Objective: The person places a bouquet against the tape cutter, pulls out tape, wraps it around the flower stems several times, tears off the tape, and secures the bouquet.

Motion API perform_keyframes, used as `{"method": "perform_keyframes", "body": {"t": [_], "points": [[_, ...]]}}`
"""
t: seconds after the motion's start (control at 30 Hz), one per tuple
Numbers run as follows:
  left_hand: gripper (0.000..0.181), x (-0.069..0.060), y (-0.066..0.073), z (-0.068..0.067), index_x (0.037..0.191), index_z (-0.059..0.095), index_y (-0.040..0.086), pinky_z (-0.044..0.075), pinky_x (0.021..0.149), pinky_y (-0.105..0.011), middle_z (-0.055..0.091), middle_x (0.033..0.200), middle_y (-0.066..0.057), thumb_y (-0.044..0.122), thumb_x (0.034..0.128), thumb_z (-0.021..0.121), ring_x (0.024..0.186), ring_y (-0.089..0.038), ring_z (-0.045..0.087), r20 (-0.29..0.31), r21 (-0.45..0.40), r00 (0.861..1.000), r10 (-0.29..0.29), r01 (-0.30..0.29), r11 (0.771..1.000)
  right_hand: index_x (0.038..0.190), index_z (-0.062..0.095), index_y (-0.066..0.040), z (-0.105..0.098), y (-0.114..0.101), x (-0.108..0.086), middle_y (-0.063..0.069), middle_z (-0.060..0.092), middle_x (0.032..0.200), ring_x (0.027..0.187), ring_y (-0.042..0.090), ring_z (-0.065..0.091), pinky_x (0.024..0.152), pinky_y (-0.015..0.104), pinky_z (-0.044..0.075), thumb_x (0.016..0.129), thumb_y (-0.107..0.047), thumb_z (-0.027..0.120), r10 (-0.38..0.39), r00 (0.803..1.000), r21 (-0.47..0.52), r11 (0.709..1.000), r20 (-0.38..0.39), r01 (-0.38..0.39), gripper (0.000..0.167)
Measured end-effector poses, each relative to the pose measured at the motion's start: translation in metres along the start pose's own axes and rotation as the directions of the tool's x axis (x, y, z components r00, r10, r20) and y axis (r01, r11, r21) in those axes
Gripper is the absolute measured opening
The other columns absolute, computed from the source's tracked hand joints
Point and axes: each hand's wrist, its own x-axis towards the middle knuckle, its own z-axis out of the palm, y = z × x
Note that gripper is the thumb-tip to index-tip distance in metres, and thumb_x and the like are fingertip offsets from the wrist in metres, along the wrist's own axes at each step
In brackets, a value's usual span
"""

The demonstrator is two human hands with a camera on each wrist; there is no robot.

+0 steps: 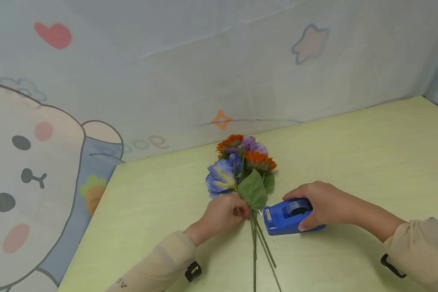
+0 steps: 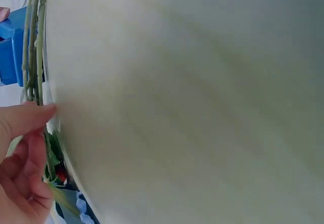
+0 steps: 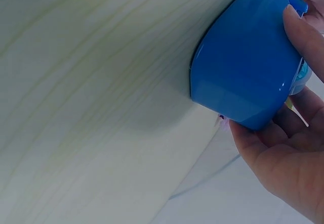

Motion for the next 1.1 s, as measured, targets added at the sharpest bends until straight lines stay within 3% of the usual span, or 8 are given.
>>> {"method": "perform_keyframes", "body": {"t": [0.1,0.2,0.27,0.4,0.5,0.6,0.8,1.1], "points": [[0.012,-0.002,-0.003,0.0,0.077,0.07,0.017,0.04,0.067,-0.006,0.065,0.078,0.008,0.005,0.0762,0.072,0.075,-0.001,0.058,-0.019,0.046,0.999,0.04,-0.039,0.998,0.121,0.061,-0.007,0.0,0.0,0.0,0.011,0.06,0.115,0.098,0.027,0.056,0.072,0.038,0.048,0.065,-0.035,0.084,-0.001,1.0,0.003,1.0,-0.003,0.001,0.067],[0.012,-0.003,-0.005,-0.004,0.075,0.068,0.016,0.041,0.066,-0.007,0.063,0.077,0.006,0.006,0.0762,0.073,0.074,-0.003,0.059,-0.081,0.091,0.985,0.149,-0.141,0.986,0.121,0.06,-0.007,0.0,0.001,0.0,0.012,0.06,0.115,0.098,0.027,0.056,0.072,0.038,0.048,0.065,-0.035,0.084,-0.003,1.0,0.0,1.0,-0.006,0.003,0.067],[0.013,-0.001,-0.008,-0.006,0.074,0.066,0.014,0.041,0.065,-0.009,0.061,0.075,0.005,0.002,0.0764,0.071,0.071,-0.006,0.057,-0.141,0.155,0.953,0.269,-0.247,0.957,0.121,0.06,-0.007,0.0,0.001,0.0,0.012,0.06,0.115,0.098,0.027,0.056,0.072,0.039,0.048,0.065,-0.035,0.084,-0.002,1.0,-0.002,1.0,-0.009,0.002,0.067],[0.012,0.003,-0.015,-0.01,0.079,0.065,0.015,0.042,0.07,-0.015,0.062,0.086,0.004,0.003,0.081,0.068,0.078,-0.009,0.055,-0.176,0.375,0.837,0.518,-0.429,0.822,0.121,0.061,-0.008,0.001,0.002,0.0,0.011,0.06,0.115,0.098,0.027,0.056,0.073,0.039,0.048,0.065,-0.036,0.083,-0.006,1.0,-0.004,1.0,-0.013,0.006,0.067],[0.011,0.004,-0.018,-0.012,0.09,0.066,0.018,0.042,0.081,-0.019,0.063,0.103,0.004,0.011,0.0827,0.069,0.094,-0.01,0.055,-0.103,0.468,0.8,0.591,-0.486,0.738,0.121,0.061,-0.008,0.002,0.002,0.0,0.009,0.06,0.115,0.098,0.025,0.056,0.073,0.038,0.048,0.065,-0.037,0.083,-0.009,1.0,0.002,1.0,-0.014,0.009,0.067],[0.019,0.004,-0.019,-0.012,0.101,0.065,0.02,0.041,0.087,-0.023,0.061,0.115,0.004,0.014,0.083,0.069,0.107,-0.013,0.052,-0.017,0.456,0.815,0.579,-0.509,0.73,0.121,0.061,-0.008,0.004,0.003,0.001,0.009,0.06,0.115,0.097,0.025,0.056,0.073,0.037,0.047,0.065,-0.037,0.083,-0.01,1.0,0.008,1.0,-0.015,0.01,0.067],[0.031,0.007,-0.016,-0.01,0.109,0.057,0.019,0.037,0.078,-0.022,0.061,0.116,0.008,0.012,0.0815,0.07,0.098,-0.01,0.05,0.064,0.378,0.85,0.524,-0.506,0.775,0.121,0.061,-0.008,0.004,0.004,0.001,0.009,0.061,0.114,0.096,0.023,0.056,0.071,0.034,0.047,0.065,-0.036,0.083,-0.024,1.0,0.022,0.999,-0.013,0.024,0.067],[0.034,0.022,-0.011,-0.013,0.123,0.049,0.017,0.037,0.074,-0.018,0.061,0.116,0.011,0.012,0.091,0.06,0.088,-0.009,0.047,0.215,0.293,0.851,0.479,-0.524,0.8,0.122,0.06,-0.007,0.003,0.006,0.001,0.01,0.06,0.115,0.097,0.024,0.056,0.072,0.035,0.048,0.066,-0.035,0.083,-0.022,1.0,0.052,0.998,-0.011,0.022,0.067]]}}
